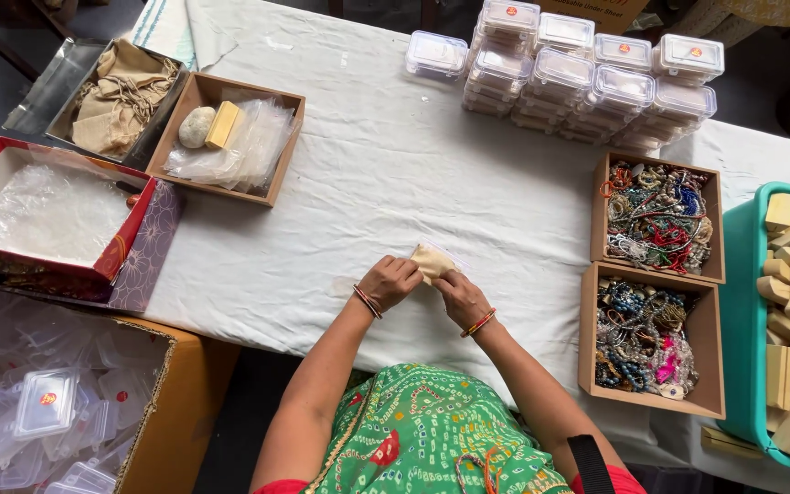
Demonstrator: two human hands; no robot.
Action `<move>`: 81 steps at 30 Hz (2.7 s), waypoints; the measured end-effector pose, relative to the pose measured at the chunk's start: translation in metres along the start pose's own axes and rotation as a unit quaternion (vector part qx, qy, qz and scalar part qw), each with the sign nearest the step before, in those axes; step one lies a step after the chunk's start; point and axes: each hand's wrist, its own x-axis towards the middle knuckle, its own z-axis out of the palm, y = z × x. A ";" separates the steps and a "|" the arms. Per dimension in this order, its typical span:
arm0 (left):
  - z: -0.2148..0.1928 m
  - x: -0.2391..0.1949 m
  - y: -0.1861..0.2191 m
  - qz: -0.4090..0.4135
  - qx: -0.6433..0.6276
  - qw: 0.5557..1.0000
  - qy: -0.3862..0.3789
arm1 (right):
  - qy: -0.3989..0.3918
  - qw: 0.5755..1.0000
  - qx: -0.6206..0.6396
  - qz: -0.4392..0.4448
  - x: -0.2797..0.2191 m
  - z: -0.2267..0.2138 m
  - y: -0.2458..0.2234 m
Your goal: The person packs jewelry items into small plastic bags, then places them into cloth pouches. The pouches are then placed into clear plastic containers and stacked on the table. The person handles necklaces and bracelets from boxes on the table.
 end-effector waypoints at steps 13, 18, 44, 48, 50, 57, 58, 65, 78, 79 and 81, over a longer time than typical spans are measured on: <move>-0.018 0.011 -0.004 0.048 -0.052 0.982 -0.174 | -0.067 0.993 -0.088 0.037 -0.008 -0.007 -0.013; 0.008 -0.014 0.015 -0.041 0.024 0.996 -0.078 | 0.021 0.982 -0.188 0.031 -0.024 0.007 -0.008; 0.039 -0.008 0.007 -0.217 -0.147 0.955 -0.141 | -0.022 0.999 -0.037 0.012 -0.009 -0.032 0.010; 0.002 0.015 0.010 -0.231 -0.188 0.947 -0.119 | 0.044 0.992 0.063 0.101 -0.001 -0.030 0.024; -0.005 0.013 0.012 -0.222 -0.232 0.944 -0.075 | 0.034 0.985 0.118 0.120 0.002 -0.033 0.029; -0.017 0.008 0.004 -0.158 -0.195 0.968 0.009 | -0.027 0.935 0.286 0.208 0.021 -0.042 0.020; -0.020 0.008 0.001 -0.153 -0.192 0.969 0.013 | -0.022 0.937 0.283 0.205 0.024 -0.043 0.019; -0.025 0.002 -0.030 -0.112 -0.186 0.976 0.024 | -0.093 0.924 0.304 0.214 0.057 -0.040 0.012; -0.006 -0.008 -0.075 -0.228 -0.178 0.883 -0.371 | 0.228 0.945 -0.228 0.057 0.263 -0.106 0.157; -0.007 -0.007 -0.075 -0.226 -0.179 0.883 -0.370 | 0.228 0.944 -0.230 0.057 0.277 -0.115 0.165; -0.007 -0.004 -0.077 -0.235 -0.195 0.857 -0.415 | 0.229 0.922 -0.303 0.069 0.310 -0.135 0.183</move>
